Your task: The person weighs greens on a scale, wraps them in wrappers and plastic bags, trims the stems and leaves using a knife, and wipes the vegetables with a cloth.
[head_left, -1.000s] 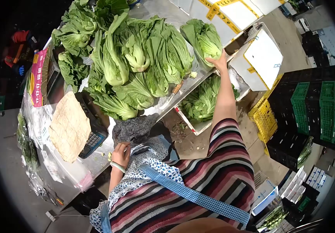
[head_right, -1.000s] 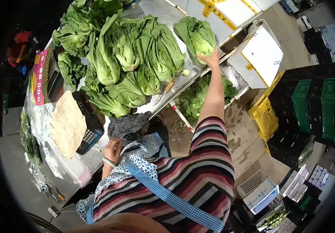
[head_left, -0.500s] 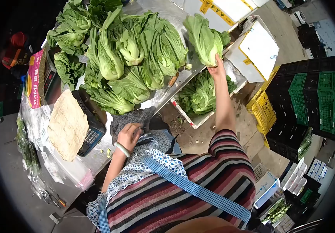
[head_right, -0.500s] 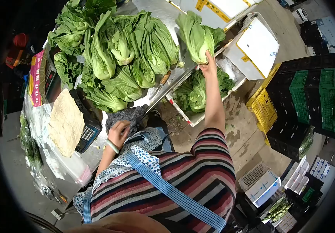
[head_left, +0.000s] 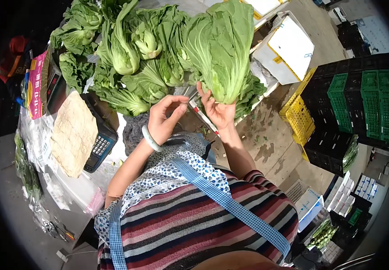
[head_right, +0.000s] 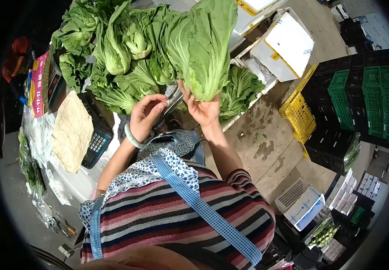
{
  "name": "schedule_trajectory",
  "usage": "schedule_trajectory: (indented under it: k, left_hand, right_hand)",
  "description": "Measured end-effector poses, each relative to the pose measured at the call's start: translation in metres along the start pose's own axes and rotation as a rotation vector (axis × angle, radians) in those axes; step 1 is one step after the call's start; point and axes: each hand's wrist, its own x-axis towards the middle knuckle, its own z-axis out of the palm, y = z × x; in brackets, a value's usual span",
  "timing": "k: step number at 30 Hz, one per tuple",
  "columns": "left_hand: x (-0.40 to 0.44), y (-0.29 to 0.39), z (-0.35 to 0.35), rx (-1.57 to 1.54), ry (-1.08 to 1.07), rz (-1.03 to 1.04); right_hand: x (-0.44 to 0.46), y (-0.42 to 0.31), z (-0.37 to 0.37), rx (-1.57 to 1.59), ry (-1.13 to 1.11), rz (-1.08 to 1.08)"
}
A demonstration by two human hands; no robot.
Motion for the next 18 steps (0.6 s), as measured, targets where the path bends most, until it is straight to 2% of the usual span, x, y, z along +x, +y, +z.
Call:
schedule_trajectory:
  k: [5,9,11,12,13,15,17,18]
  left_hand:
    - [-0.022,0.012,0.002,-0.103,0.144,0.085]
    - [-0.033,-0.015,-0.006,-0.103,0.175,0.009]
    - [-0.039,-0.019,-0.008,-0.483,0.082,-0.414]
    - [-0.042,-0.01,-0.004,-0.52,-0.046,-0.467]
    - [-0.044,-0.012,-0.002,-0.526,-0.022,-0.467]
    - [-0.045,-0.011,-0.004,-0.865,-0.119,-0.332]
    - [-0.045,0.003,-0.003,-0.886,0.084,-0.406]
    - [-0.045,-0.001,-0.016,-0.782,0.091,-0.396]
  right_hand:
    - [-0.011,0.041,0.0,0.201,0.007,0.171]
    - [-0.018,0.064,0.003,0.149,0.03,0.203]
    - [-0.018,0.077,0.007,0.092,0.023,0.22]
    - [-0.016,0.082,0.005,0.115,-0.012,0.263]
    - [-0.016,0.088,0.003,0.143,-0.04,0.309]
    - [-0.012,0.101,0.008,0.171,-0.042,0.361]
    - [-0.005,0.112,0.015,0.178,-0.005,0.415]
    - [-0.002,0.108,0.017,0.052,0.048,0.393]
